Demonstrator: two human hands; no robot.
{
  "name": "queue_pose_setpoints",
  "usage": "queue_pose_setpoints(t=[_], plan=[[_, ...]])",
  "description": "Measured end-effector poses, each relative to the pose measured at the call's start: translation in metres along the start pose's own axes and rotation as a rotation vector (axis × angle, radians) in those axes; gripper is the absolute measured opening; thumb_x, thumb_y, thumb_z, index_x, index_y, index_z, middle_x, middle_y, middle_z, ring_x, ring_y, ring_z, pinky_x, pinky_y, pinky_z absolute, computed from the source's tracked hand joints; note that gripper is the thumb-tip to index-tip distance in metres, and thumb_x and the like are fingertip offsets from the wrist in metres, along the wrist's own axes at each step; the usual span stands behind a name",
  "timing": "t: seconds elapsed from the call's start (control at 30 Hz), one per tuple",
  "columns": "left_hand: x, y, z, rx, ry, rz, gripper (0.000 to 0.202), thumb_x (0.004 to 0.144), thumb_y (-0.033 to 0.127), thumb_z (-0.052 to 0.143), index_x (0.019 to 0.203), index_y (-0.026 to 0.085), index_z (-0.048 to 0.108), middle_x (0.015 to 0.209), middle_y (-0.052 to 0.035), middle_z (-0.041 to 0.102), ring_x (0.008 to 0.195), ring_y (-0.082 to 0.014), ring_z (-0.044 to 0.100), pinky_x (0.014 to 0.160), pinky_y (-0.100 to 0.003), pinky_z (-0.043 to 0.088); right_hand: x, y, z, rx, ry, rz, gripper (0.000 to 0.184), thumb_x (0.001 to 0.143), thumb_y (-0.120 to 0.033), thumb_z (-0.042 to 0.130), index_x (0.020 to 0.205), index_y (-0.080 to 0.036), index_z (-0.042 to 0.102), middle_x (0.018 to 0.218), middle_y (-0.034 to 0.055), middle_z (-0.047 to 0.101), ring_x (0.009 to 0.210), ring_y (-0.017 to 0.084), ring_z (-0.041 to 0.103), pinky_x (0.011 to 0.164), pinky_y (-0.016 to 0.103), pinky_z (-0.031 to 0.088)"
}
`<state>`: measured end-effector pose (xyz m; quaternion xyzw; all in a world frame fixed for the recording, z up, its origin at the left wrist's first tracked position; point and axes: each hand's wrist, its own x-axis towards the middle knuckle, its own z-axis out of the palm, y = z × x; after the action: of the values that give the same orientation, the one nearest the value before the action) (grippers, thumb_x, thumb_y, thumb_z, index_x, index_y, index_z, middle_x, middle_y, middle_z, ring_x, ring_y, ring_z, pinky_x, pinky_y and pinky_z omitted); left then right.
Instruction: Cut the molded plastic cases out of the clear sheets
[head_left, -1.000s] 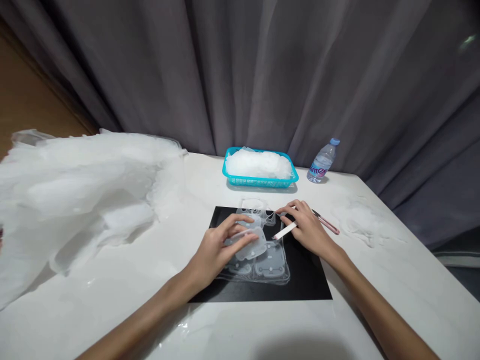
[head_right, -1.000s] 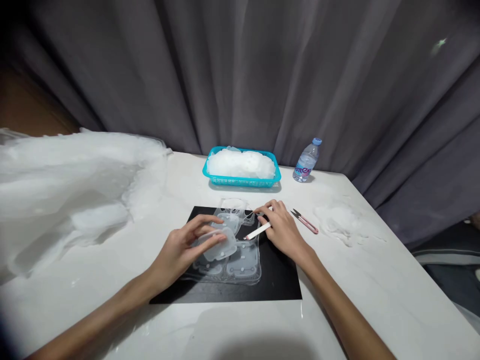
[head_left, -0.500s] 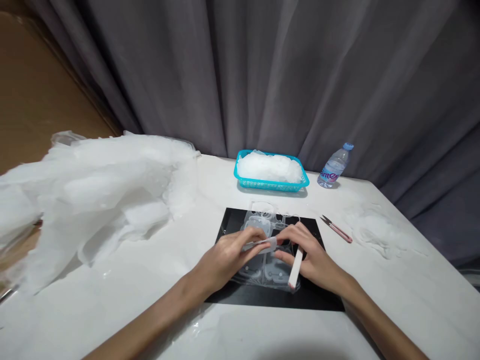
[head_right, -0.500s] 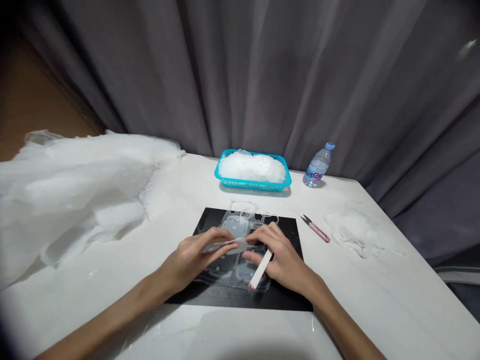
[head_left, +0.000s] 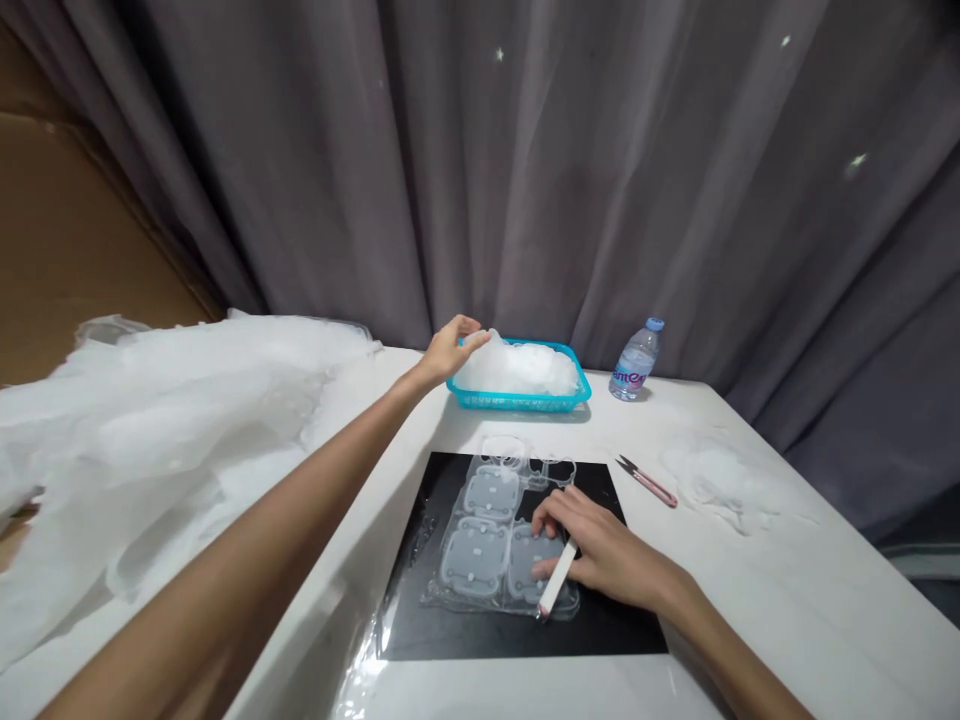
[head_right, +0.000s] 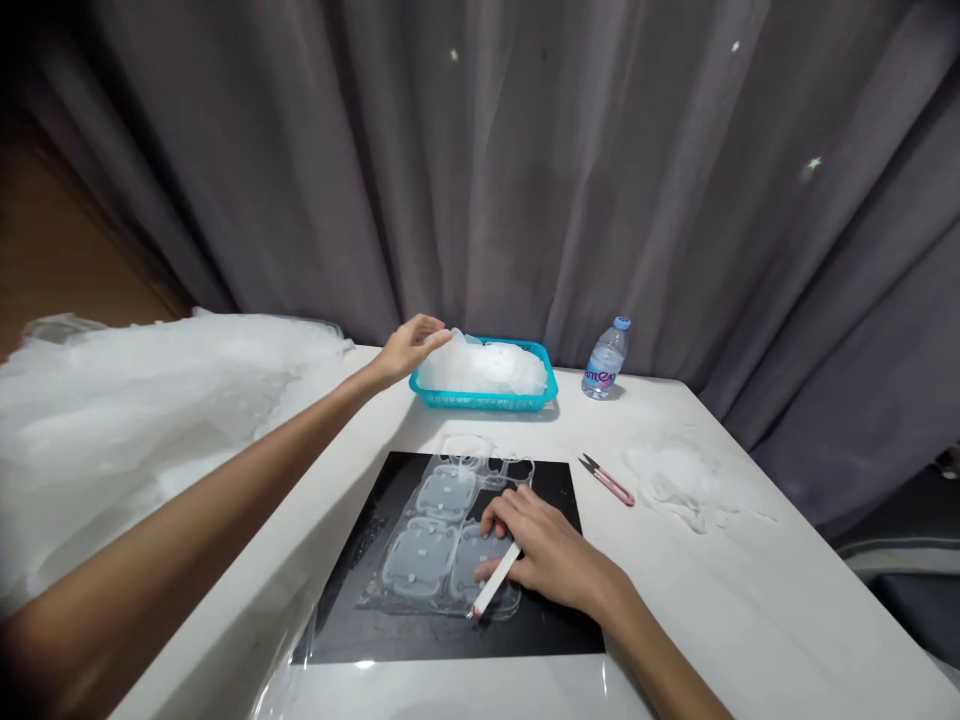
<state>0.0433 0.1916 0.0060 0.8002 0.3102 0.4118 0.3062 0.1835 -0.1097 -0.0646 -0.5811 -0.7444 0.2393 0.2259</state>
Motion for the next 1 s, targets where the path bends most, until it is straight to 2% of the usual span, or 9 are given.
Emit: queue_pose_setpoints(t=[0.07, 0.13, 0.23, 0.3, 0.37, 0.43, 0.57, 0.77, 1.0], plan=[[-0.003, 0.001, 0.002, 0.063, 0.018, 0.030, 0.027, 0.089, 0.040, 0.068, 0.097, 0.016, 0.058, 0.111, -0.0155, 0.068, 0.115, -0.0322, 0.058, 0.108, -0.052, 0.040, -0.001, 0.000, 0.000, -0.002, 0.003, 0.001, 0.025, 0.093, -0.039, 0.076, 0.104, -0.026, 0.058, 0.098, 0.0004, 0.059, 0.097, 0.023, 0.055, 0.088, 0.035, 0.049], [-0.032, 0.007, 0.002, 0.104, -0.019, 0.090, 0.018, 0.094, 0.034, 0.061, 0.099, 0.017, 0.058, 0.112, -0.0136, 0.066, 0.115, -0.0306, 0.055, 0.111, -0.052, 0.036, -0.002, 0.002, -0.001, -0.011, 0.004, -0.005, 0.024, 0.093, -0.039, 0.076, 0.105, -0.026, 0.059, 0.098, 0.0006, 0.059, 0.097, 0.023, 0.055, 0.088, 0.035, 0.048], [-0.105, 0.028, 0.005, 0.107, -0.190, 0.196, 0.016, 0.101, 0.034, 0.053, 0.097, 0.019, 0.060, 0.102, -0.0076, 0.066, 0.103, -0.0247, 0.060, 0.102, -0.041, 0.045, -0.003, 0.006, -0.005, -0.012, 0.037, -0.029, 0.012, 0.102, -0.038, 0.064, 0.103, -0.026, 0.061, 0.098, 0.0026, 0.061, 0.098, 0.024, 0.055, 0.090, 0.037, 0.048], [-0.157, 0.044, 0.009, 0.097, -0.353, 0.253, 0.017, 0.103, 0.035, 0.055, 0.097, 0.021, 0.064, 0.100, -0.0051, 0.068, 0.099, -0.0225, 0.064, 0.096, -0.036, 0.049, -0.003, 0.008, -0.008, 0.017, 0.114, -0.042, 0.023, 0.110, -0.038, 0.045, 0.101, -0.026, 0.062, 0.101, 0.0048, 0.063, 0.101, 0.024, 0.056, 0.093, 0.040, 0.047], [-0.199, 0.054, 0.014, 0.126, -0.555, 0.312, 0.019, 0.105, 0.038, 0.056, 0.106, 0.022, 0.066, 0.111, -0.0070, 0.070, 0.109, -0.0239, 0.066, 0.100, -0.037, 0.050, -0.005, 0.008, -0.012, 0.082, 0.218, -0.033, 0.037, 0.113, -0.039, 0.031, 0.101, -0.026, 0.063, 0.105, 0.0062, 0.065, 0.106, 0.025, 0.057, 0.098, 0.042, 0.046], [-0.227, 0.057, 0.018, 0.141, -0.628, 0.310, 0.031, 0.101, 0.044, 0.064, 0.122, 0.021, 0.064, 0.125, -0.0099, 0.070, 0.121, -0.0272, 0.065, 0.107, -0.041, 0.050, -0.012, 0.005, -0.016, 0.191, 0.277, 0.004, 0.042, 0.113, -0.045, 0.027, 0.103, -0.026, 0.063, 0.105, 0.0060, 0.066, 0.101, 0.023, 0.061, 0.095, 0.040, 0.048], [-0.240, 0.047, 0.023, 0.195, -0.674, 0.287, 0.052, 0.099, 0.049, 0.065, 0.142, 0.021, 0.057, 0.145, -0.0126, 0.064, 0.135, -0.0300, 0.060, 0.114, -0.046, 0.048, -0.034, -0.007, -0.014, 0.377, 0.185, 0.078, 0.037, 0.109, -0.049, 0.042, 0.094, -0.025, 0.066, 0.089, 0.0023, 0.065, 0.078, 0.018, 0.064, 0.077, 0.033, 0.051], [-0.231, 0.033, 0.027, 0.231, -0.626, 0.373, 0.051, 0.101, 0.051, 0.060, 0.144, 0.024, 0.060, 0.157, -0.0132, 0.054, 0.143, -0.0304, 0.055, 0.117, -0.048, 0.047, -0.051, -0.006, 0.000, 0.429, 0.121, 0.123, 0.018, 0.098, -0.041, 0.068, 0.096, -0.024, 0.072, 0.100, 0.0038, 0.070, 0.089, 0.019, 0.068, 0.078, 0.030, 0.055], [-0.248, 0.043, 0.020, 0.278, -0.605, 0.602, 0.031, 0.106, 0.033, 0.057, 0.133, 0.026, 0.068, 0.130, -0.0084, 0.074, 0.120, -0.0256, 0.070, 0.109, -0.041, 0.053, -0.049, -0.001, 0.001, 0.368, 0.125, 0.064, 0.013, 0.100, -0.034, 0.067, 0.094, -0.024, 0.073, 0.100, 0.0044, 0.072, 0.095, 0.021, 0.069, 0.088, 0.033, 0.053]])
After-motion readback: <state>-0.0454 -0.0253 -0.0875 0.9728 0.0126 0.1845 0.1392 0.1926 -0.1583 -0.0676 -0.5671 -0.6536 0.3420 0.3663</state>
